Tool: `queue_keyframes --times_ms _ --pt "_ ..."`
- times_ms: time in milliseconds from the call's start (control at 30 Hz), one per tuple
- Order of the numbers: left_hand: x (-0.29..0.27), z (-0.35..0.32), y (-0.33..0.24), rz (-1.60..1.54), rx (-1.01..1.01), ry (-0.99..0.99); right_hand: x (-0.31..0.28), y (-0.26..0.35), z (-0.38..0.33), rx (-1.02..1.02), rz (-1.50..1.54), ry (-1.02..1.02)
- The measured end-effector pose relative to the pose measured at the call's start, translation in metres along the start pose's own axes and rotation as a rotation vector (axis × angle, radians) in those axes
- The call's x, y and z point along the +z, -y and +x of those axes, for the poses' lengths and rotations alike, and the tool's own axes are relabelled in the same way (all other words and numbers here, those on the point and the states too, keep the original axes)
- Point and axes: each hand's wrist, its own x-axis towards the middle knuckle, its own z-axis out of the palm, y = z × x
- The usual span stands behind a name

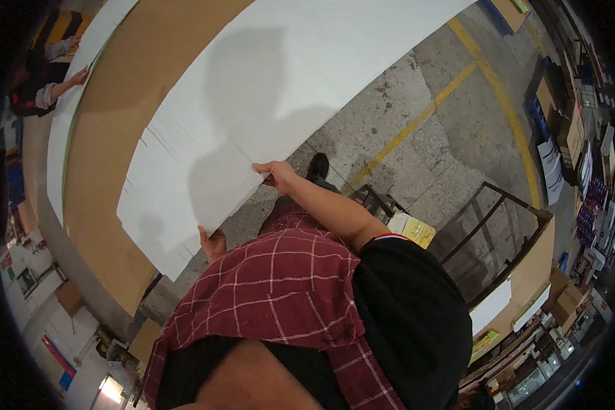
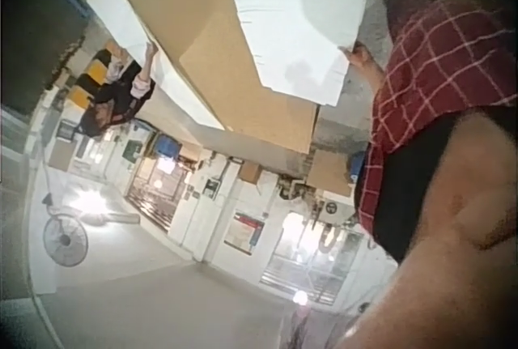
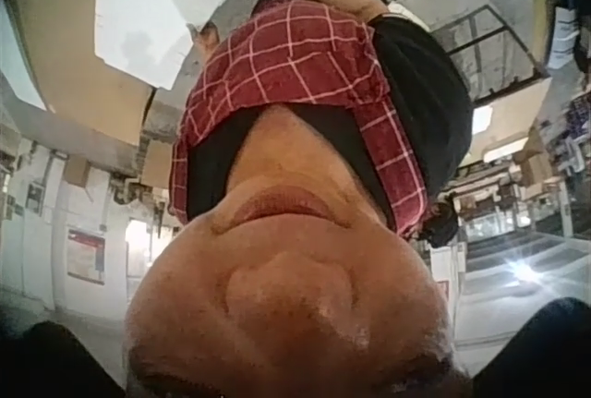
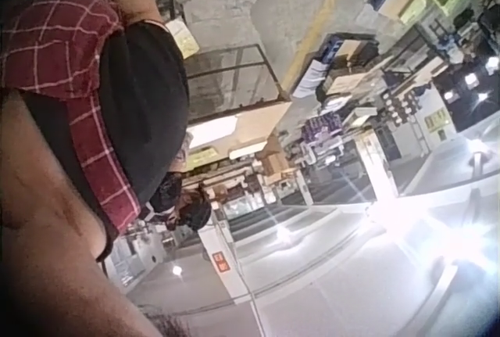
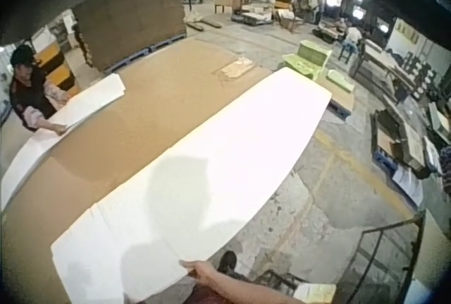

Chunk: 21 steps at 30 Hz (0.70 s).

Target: Aligning and stacking large white paper sheets on an industrial work table.

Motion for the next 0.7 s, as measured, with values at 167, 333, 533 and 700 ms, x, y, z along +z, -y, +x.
queue_keyframes --times_ms 167,333,533,700 --pt "0.01 -0.006 0.004 -0.098 0.042 0.17 0.009 0.001 -0.002 -0.071 0.105 0.109" --pt "0.013 0.009 0.012 -0.185 0.079 -0.046 0.0 0.014 -0.012 0.006 0.03 0.19" --pt "0.001 0.011 0.026 -0.306 0.105 -0.052 -0.008 0.046 -0.06 0.211 -0.984 0.12" --pt "0.026 -0.015 0.037 -0.271 0.027 -0.189 0.084 0.101 -0.033 -0.129 -1.486 0.358"
